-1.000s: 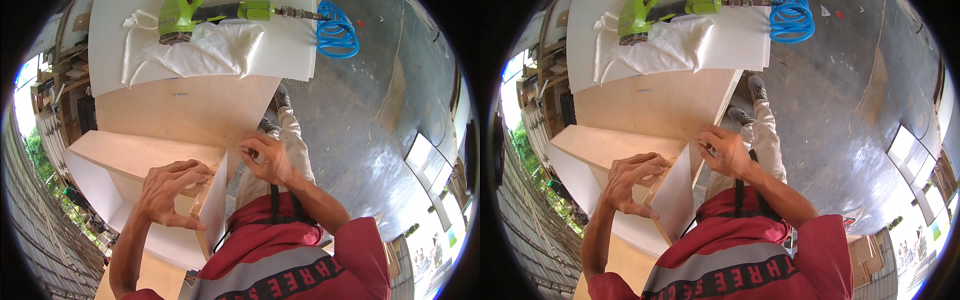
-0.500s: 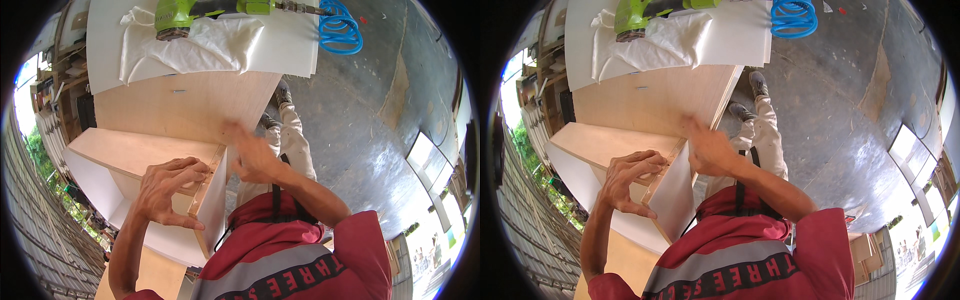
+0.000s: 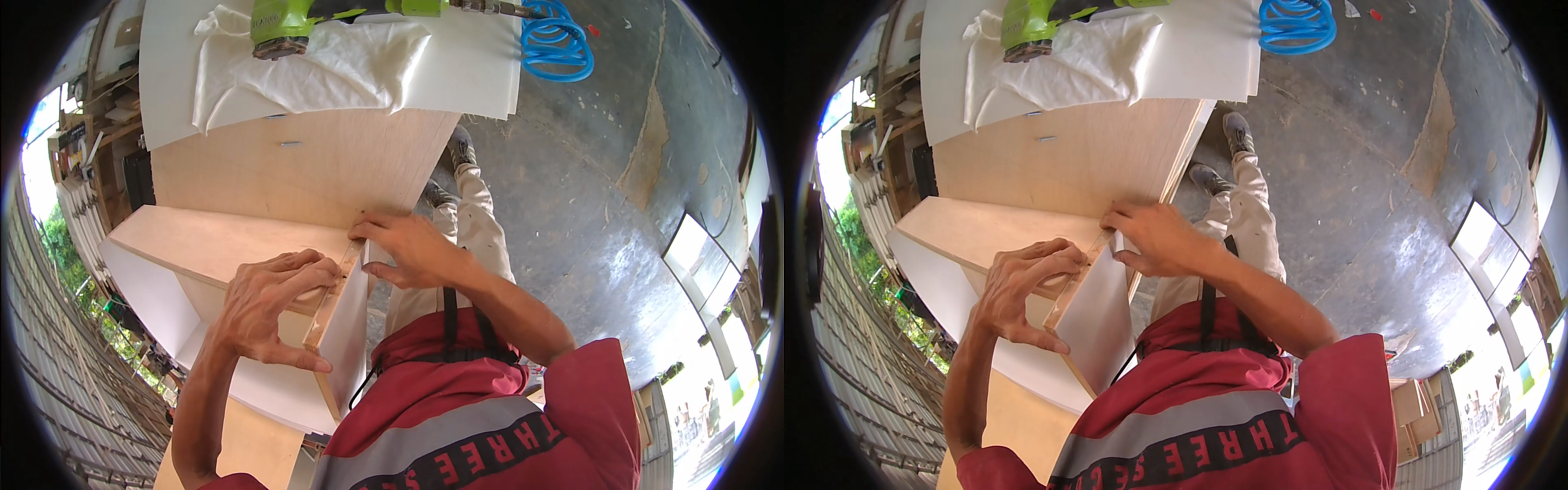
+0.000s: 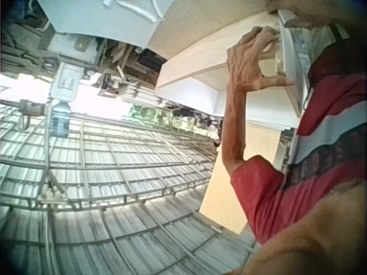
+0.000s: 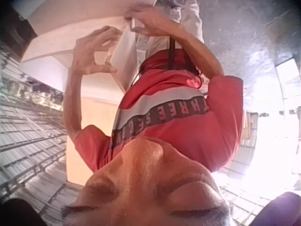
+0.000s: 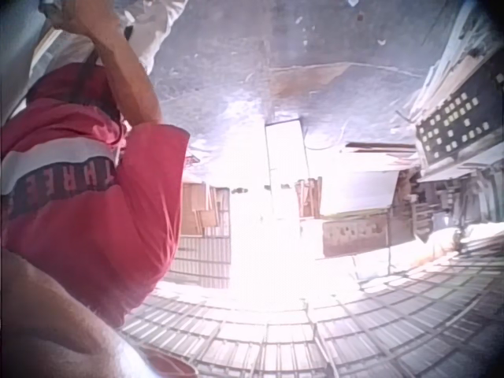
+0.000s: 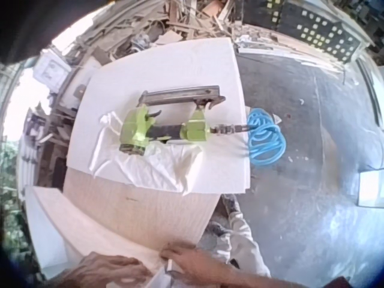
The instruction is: The person assembles a wooden drawer by aligning a side panel against the front panel and securing it using a pneumatic nail gun. They then pick up the bottom panel and place it into the frame.
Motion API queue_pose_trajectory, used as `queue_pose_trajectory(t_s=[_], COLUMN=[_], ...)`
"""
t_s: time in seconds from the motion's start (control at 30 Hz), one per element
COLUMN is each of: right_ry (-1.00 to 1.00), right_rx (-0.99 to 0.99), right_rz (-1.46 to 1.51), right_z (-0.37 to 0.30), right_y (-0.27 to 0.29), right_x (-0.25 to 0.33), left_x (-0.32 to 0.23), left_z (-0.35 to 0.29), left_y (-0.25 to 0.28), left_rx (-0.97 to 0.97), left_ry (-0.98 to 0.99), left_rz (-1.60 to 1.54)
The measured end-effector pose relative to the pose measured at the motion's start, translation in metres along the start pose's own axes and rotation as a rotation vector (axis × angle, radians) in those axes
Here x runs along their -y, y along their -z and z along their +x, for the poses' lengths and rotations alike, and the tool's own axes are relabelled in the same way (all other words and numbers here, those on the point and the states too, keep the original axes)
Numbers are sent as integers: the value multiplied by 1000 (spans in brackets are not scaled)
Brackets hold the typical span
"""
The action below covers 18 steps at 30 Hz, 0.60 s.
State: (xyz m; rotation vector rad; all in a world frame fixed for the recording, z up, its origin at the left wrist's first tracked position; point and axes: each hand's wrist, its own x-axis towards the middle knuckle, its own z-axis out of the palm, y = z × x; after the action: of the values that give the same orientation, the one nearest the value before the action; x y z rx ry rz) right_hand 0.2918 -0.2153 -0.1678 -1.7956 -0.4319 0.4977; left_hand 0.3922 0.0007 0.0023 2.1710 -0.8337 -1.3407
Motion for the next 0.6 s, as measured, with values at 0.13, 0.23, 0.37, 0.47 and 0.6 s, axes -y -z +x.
queue_pose_trajectory(t_s=[0.13,0.23,0.37,0.47,0.6], right_ry=[4,-32,-11,35,164], right_rx=[38,34,-187,-509,-814], right_rz=[58,134,170,106,-230], right_z=[7,3,6,28,72], right_y=[7,13,49,105,170], right_x=[-3,4,21,37,35], left_x=[2,-3,-1,-2,0], left_z=[0,4,1,-1,0], left_y=[0,1,-2,-1,-3], left_rx=[-46,-41,-55,-48,-47], left_ry=[-50,-49,-34,-11,-4], left_rz=[-3,0,-21,-16,-26])
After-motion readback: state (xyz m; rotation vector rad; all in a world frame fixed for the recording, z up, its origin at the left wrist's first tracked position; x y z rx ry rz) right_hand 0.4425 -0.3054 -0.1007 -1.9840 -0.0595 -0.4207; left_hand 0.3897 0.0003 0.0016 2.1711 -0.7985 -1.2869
